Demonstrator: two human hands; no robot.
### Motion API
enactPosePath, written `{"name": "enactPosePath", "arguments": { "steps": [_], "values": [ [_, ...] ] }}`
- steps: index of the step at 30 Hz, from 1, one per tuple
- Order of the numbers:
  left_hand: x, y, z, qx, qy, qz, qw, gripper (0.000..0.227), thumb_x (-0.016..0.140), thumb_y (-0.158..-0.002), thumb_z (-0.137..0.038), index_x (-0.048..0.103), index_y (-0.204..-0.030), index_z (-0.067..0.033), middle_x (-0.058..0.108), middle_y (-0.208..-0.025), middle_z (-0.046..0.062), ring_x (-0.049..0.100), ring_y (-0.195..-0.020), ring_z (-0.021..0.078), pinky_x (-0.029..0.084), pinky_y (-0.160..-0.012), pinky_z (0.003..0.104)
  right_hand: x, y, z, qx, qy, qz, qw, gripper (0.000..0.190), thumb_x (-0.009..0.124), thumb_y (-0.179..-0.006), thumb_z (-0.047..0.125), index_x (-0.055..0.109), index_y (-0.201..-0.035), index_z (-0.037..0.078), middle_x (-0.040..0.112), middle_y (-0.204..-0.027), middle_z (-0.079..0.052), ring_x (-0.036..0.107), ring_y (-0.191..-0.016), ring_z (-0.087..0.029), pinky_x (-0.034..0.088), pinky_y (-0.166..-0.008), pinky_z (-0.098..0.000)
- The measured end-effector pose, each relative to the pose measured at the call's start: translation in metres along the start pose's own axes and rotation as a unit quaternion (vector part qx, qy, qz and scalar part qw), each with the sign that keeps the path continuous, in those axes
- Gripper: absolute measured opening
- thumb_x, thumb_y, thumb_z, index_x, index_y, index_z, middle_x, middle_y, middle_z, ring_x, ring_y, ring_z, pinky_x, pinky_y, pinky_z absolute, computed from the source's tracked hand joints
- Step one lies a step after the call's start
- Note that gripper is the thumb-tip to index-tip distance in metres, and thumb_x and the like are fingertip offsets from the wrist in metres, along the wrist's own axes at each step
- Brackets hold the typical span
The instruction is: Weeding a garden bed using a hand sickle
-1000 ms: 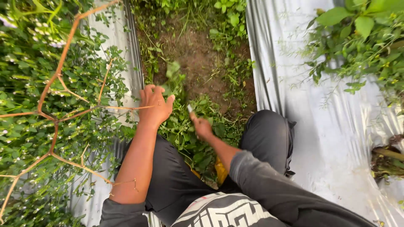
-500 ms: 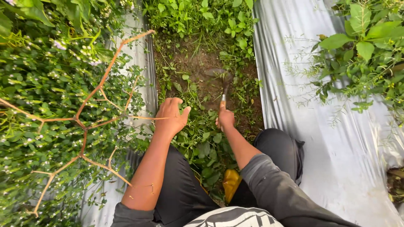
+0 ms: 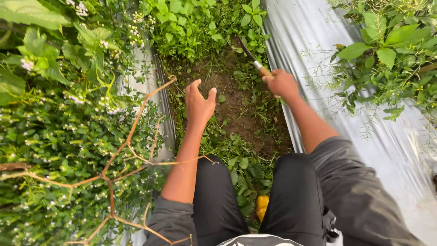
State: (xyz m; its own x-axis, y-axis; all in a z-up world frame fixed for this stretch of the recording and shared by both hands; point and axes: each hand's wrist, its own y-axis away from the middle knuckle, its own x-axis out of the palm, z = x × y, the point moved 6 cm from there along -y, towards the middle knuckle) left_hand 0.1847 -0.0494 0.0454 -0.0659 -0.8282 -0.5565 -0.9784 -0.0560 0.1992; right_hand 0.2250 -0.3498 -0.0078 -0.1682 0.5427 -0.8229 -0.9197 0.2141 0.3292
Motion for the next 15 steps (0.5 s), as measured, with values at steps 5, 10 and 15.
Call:
{"name": "enactPosePath", "arguments": {
  "steps": [5,10,15],
  "values": [
    [-0.008,-0.027,0.029,-0.022,-0.055,-0.029,0.998,0.058,0.069,-0.098,-0.033,0.051,-0.143,0.0003,0.04,-0.149,0.029,0.045,-0.14,0.0444,0.055,-0.1,0.06,-0.031,-0.01,-0.021,0.016,0.215,-0.003,0.976,0.047,0.061,-0.098,0.042,0.065,-0.135,0.013,0.071,-0.11,-0.027,0.068,-0.105,-0.05,0.051,-0.094,-0.0579],
    [-0.014,-0.058,0.099,-0.108,-0.28,-0.063,0.952,0.08,0.075,-0.091,-0.049,0.048,-0.152,-0.0057,0.009,-0.166,0.03,0.018,-0.154,0.0494,0.029,-0.121,0.063,-0.029,-0.036,-0.09,0.02,0.298,0.019,0.954,0.047,0.047,-0.105,0.048,0.064,-0.136,0.017,0.075,-0.118,-0.022,0.068,-0.116,-0.042,0.039,-0.102,-0.0543],
    [0.0,-0.084,0.186,-0.235,-0.334,-0.029,0.912,0.103,0.073,-0.091,-0.059,0.025,-0.165,-0.0065,-0.026,-0.161,0.026,-0.014,-0.155,0.0462,0.027,-0.12,0.065,-0.013,-0.062,-0.129,-0.019,0.256,0.014,0.966,0.047,0.046,-0.107,0.053,0.062,-0.134,0.019,0.074,-0.1,-0.016,0.068,-0.096,-0.04,0.026,-0.107,-0.0618]
  ]
}}
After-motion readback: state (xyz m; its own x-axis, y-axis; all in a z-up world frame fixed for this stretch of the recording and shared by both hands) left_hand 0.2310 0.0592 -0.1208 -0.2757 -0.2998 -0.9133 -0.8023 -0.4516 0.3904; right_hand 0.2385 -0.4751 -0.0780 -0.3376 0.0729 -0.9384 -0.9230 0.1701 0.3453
